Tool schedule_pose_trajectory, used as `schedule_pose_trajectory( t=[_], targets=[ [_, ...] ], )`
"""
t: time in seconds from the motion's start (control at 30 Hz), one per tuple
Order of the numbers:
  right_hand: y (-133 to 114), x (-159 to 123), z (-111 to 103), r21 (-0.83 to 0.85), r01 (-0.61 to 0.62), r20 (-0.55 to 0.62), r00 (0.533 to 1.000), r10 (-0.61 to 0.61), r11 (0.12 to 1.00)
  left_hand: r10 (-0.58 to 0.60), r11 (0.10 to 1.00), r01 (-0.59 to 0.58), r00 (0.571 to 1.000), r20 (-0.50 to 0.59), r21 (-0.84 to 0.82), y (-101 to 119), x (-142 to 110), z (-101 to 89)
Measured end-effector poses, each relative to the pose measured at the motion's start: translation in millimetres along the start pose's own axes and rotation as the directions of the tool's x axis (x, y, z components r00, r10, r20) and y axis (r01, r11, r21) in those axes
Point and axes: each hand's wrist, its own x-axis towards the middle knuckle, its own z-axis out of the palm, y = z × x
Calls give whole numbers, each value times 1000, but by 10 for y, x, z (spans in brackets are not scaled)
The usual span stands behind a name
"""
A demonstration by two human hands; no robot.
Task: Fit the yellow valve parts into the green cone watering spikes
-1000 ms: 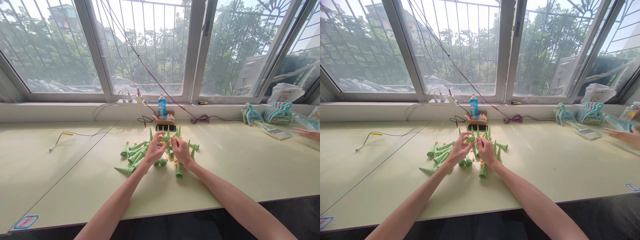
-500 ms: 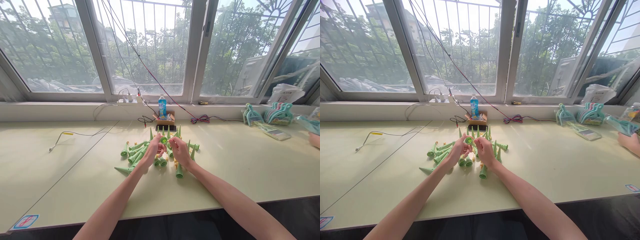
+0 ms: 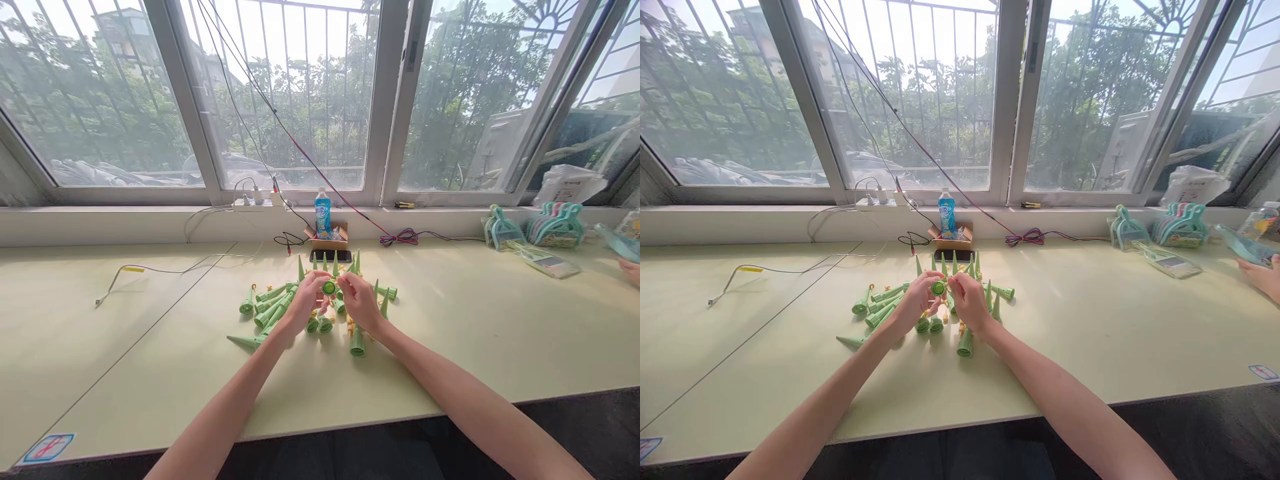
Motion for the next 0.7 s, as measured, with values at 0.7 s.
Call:
schedule_pose_trajectory(
  t=[0.7],
  targets=[
    [33, -13, 55, 94, -159, -126, 977, 170, 983, 346, 868, -281, 934, -91, 410, -85, 22, 36]
  ],
)
